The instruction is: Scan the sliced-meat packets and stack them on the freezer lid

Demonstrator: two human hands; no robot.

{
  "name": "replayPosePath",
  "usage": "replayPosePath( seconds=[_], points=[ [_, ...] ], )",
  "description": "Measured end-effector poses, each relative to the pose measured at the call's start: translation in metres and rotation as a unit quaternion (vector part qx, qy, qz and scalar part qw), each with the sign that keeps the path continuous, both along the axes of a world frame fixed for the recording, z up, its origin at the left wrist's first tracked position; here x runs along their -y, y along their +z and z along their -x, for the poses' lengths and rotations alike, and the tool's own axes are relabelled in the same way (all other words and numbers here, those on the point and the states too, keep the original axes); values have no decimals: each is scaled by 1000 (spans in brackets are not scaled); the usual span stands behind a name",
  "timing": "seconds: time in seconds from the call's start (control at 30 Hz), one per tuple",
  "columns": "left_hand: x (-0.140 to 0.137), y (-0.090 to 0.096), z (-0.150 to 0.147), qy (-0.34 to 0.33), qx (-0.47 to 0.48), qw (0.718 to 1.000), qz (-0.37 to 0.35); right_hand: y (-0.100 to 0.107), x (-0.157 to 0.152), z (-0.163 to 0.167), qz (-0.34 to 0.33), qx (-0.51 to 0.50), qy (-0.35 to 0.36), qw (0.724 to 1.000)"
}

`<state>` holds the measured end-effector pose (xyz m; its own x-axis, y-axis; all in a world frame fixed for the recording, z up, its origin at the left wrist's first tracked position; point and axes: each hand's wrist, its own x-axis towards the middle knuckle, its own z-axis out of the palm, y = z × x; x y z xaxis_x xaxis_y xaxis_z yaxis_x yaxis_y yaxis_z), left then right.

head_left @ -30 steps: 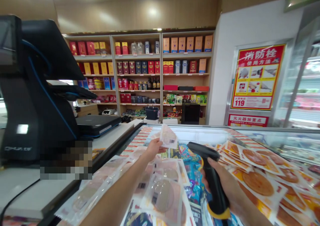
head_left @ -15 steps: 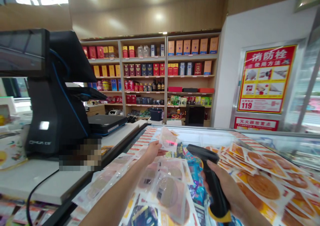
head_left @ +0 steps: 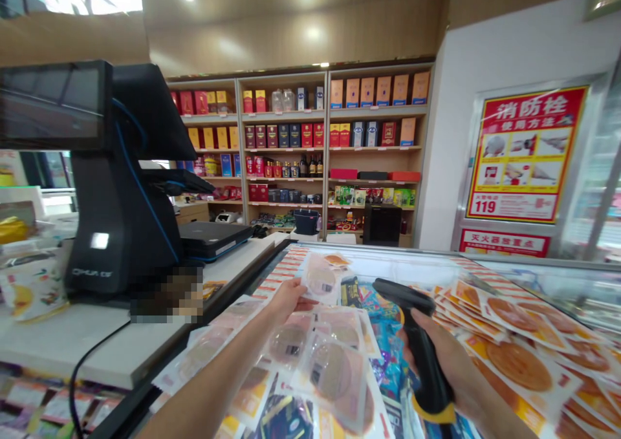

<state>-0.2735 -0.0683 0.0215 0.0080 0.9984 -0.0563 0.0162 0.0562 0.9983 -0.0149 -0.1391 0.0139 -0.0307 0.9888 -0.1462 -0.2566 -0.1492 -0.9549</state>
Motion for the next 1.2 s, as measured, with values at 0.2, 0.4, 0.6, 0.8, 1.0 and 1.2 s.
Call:
replayPosePath(
  seconds=[0.2,0.4,0.6,0.8,1.0,1.2],
  points=[
    [33,8,15,-43,-111,992,52,4,-8,-12,-5,-3,-42,999],
    [43,19,39,-31,-347,936,60,-3,-21,-25,-5,-40,-67,997],
    [-3,22,34,46,-518,852,-60,-13,-41,-24,9,-40,-69,997],
    [-69,-1,-27,-13,-560,822,-99,-14,-43,-14,-24,21,-89,996],
    [-108,-26,-56,-40,-588,798,-129,-18,-44,-7,-41,70,-74,994],
    [-126,-34,-64,-39,-615,775,-139,-19,-44,-1,-37,133,-78,987]
  ],
)
